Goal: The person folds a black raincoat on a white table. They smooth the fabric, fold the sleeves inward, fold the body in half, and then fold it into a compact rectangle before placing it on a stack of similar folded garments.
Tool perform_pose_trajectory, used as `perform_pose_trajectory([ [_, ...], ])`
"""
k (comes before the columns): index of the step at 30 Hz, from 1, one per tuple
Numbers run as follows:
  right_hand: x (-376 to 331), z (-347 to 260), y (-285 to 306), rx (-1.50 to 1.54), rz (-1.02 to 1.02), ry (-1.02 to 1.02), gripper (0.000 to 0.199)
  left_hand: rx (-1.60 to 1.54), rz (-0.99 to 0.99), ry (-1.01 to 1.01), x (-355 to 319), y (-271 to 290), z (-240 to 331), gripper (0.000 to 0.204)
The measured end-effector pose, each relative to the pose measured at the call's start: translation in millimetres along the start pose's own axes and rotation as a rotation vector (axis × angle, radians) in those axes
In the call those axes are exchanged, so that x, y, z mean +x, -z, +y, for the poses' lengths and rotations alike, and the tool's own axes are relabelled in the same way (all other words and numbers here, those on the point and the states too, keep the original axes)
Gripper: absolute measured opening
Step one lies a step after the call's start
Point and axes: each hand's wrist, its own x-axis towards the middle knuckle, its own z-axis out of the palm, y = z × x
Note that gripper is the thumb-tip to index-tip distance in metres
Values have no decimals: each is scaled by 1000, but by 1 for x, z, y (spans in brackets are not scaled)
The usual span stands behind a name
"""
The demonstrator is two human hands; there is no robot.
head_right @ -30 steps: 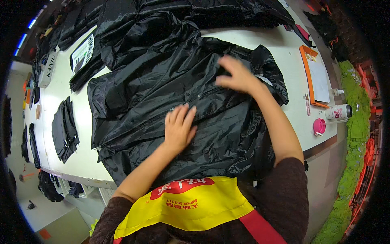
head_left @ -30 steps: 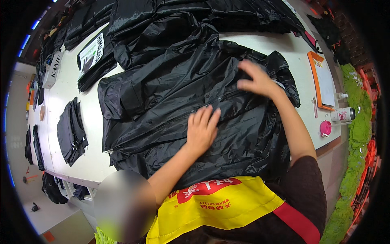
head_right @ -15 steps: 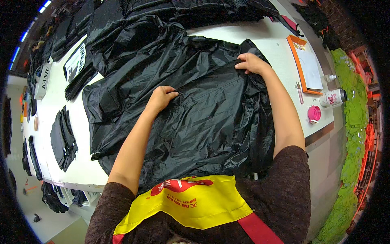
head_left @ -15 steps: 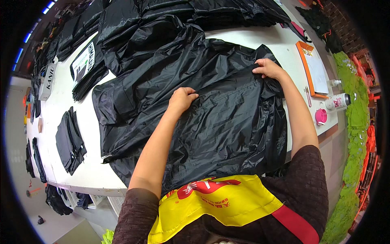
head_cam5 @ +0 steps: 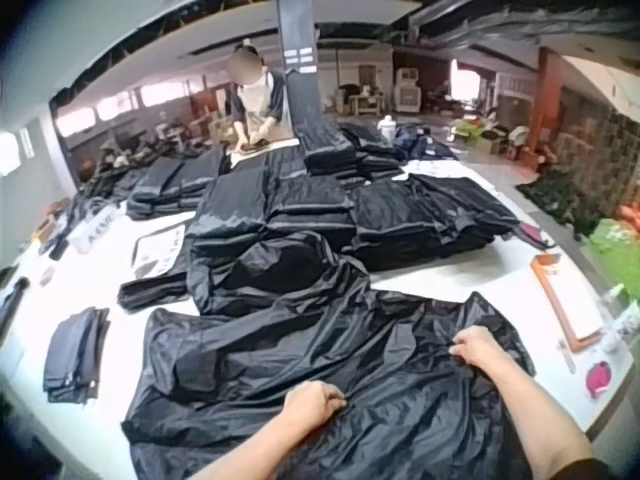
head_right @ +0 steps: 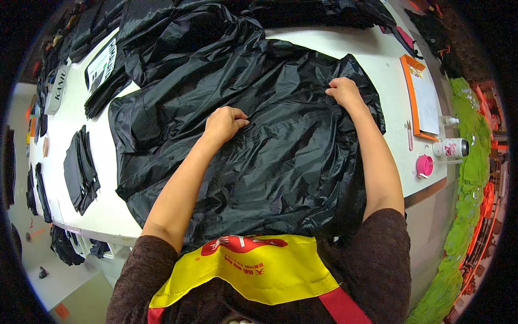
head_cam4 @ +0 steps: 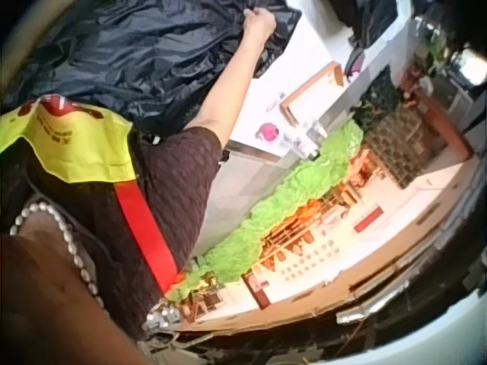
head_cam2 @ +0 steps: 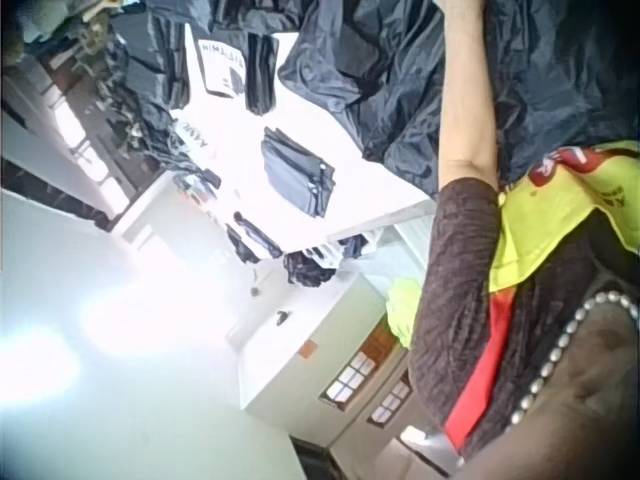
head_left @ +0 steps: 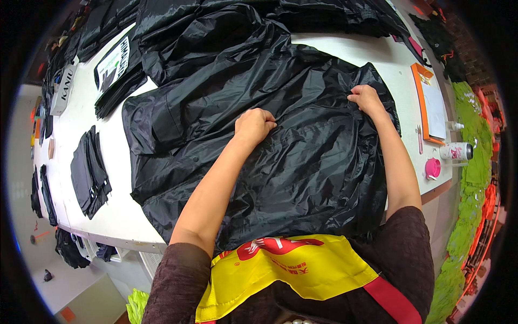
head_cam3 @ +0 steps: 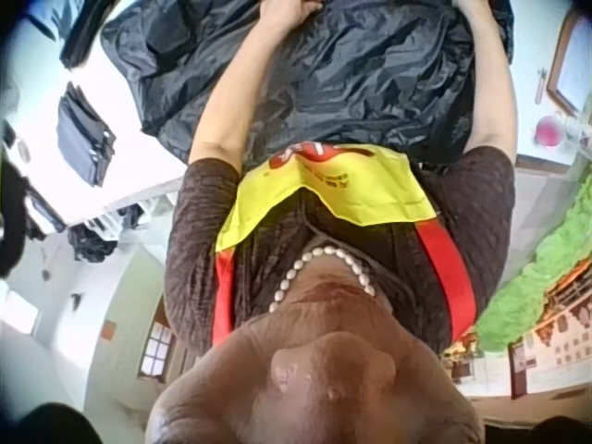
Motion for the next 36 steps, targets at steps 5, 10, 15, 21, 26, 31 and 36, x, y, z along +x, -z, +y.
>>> perform_pose_trajectory([
  [5, -1, 9, -4, -1, 68, 37, 30, -158, -37, 84, 8, -2, -8, 21],
  [10, 21, 7, 5, 194, -159, -118, 23, -236, -150, 147, 19, 3, -14, 21],
  [15, 34, 1, 14, 210, -307, -235, 22, -172, -321, 236, 34, 12, -16, 32],
  [21, 58, -4, 20, -214, -233, -206, 27, -207, -177, 192, 25, -1, -12, 30],
  [26, -34, -135, -34, -616, 367, 379, 25, -82, 163, -68, -30, -5, -28, 30],
  [31, -122, -217, -132, 69, -6, 981, 30, 106, 167, -116, -114, 51, -116, 31],
  [36, -167, -289, -199, 79, -17, 1235, 36, 225, 205, -5, -213, 106, -226, 24],
])
